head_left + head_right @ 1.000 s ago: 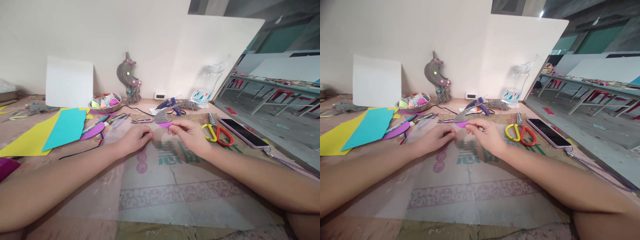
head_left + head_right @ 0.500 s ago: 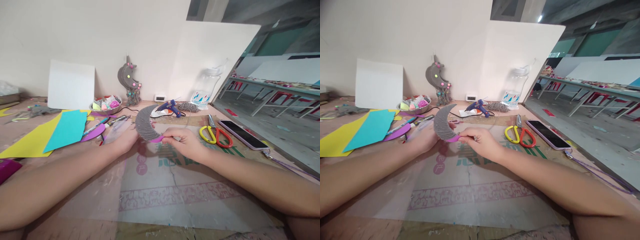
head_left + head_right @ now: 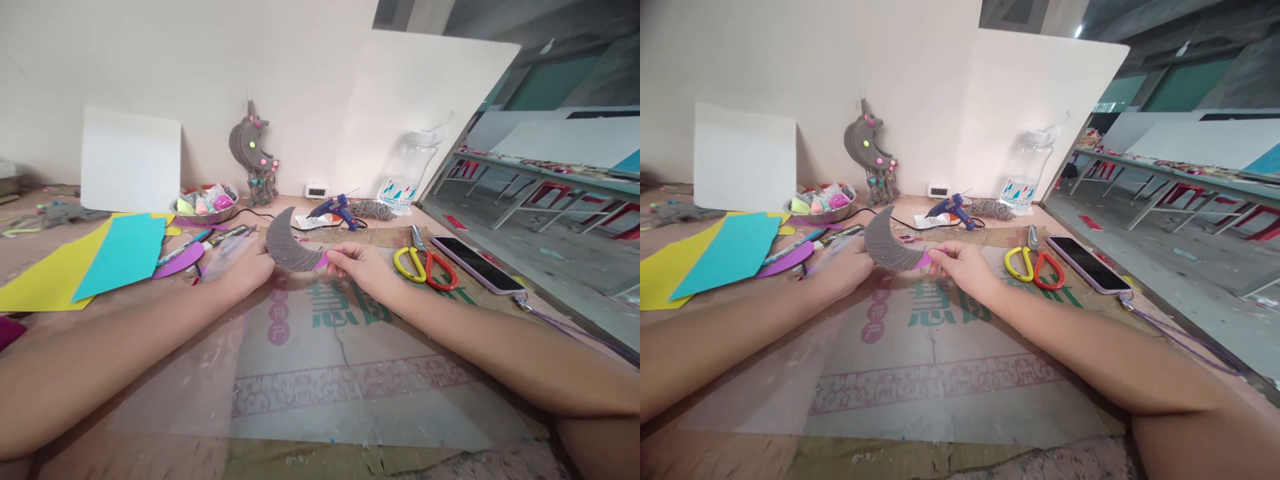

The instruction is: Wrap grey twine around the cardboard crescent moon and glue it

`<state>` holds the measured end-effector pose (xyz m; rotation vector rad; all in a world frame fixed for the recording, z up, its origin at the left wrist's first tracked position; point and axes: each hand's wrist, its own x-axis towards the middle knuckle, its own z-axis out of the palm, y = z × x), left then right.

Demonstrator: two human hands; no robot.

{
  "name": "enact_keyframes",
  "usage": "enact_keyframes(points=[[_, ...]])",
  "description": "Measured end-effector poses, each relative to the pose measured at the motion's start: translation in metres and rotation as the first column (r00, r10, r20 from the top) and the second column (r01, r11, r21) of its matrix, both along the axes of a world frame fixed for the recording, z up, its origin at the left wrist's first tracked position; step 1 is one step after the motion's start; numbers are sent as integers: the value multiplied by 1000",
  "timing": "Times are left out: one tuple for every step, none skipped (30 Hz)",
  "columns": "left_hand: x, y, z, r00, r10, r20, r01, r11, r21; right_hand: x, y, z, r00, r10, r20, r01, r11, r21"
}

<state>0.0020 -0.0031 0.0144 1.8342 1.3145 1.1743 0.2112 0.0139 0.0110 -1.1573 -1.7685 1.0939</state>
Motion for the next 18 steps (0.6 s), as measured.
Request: enact_keyframes(points=[[1, 0, 1, 1000, -31, 4, 31, 1000, 0, 1, 2, -1, 1000, -2, -29, 1, 1000, -18], [1, 0, 2, 997, -81, 0, 81, 997, 3, 1, 3, -2, 998, -6, -55, 4, 1000, -23], [0, 1, 2, 990, -139, -7, 139, 990, -1, 2, 4, -3, 997, -9, -75, 8, 1000, -21], [-1, 3, 3, 980, -197, -16, 196, 980, -21, 3, 6, -4, 996, -14, -90, 12, 1000, -15], [-2, 4, 3, 967, -254, -25, 253, 966, -58, 4, 7, -4, 994, -19, -103, 19, 1000, -6], [-3, 4, 3, 952, -306, -28, 301, 948, -102, 5, 8, -5, 993, -24, -115, 25, 1000, 7], [-4, 4, 3, 937, -349, -23, 343, 929, -140, 5, 8, -5, 992, -27, -125, 29, 999, 20], [-5, 4, 3, 923, -384, -7, 378, 911, -165, 6, 8, -6, 990, -30, -135, 34, 999, 29], [-5, 3, 3, 918, -396, 16, 393, 903, -172, 5, 8, -6, 990, -30, -140, 35, 999, 31], [-5, 2, 2, 922, -385, 48, 388, 905, -176, 5, 8, -6, 990, -26, -137, 29, 999, 22], [-5, 1, 1, 934, -345, 89, 356, 917, -181, 4, 6, -5, 992, -15, -126, 16, 1000, 6], [-4, 1, -1, 951, -282, 128, 303, 932, -197, 3, 5, -5, 994, 3, -110, -4, 1000, -13], [-4, 1, -4, 961, -221, 168, 255, 941, -221, 2, 4, -5, 995, 26, -92, -29, 999, -29], [-4, 3, -6, 965, -172, 200, 218, 947, -235, 1, 2, -4, 996, 47, -78, -49, 998, -32], [-4, 4, -9, 965, -133, 227, 186, 954, -234, 0, 1, -4, 995, 58, -75, -60, 998, -16], [-5, 6, -11, 962, -110, 251, 167, 961, -220, 0, 1, -3, 995, 56, -86, -55, 998, 16], [-6, 9, -12, 957, -104, 271, 160, 968, -193, 0, 0, -3, 993, 44, -111, -38, 998, 59], [-6, 11, -13, 951, -109, 289, 160, 974, -159, 0, 1, -2, 989, 27, -145, -12, 995, 101]])
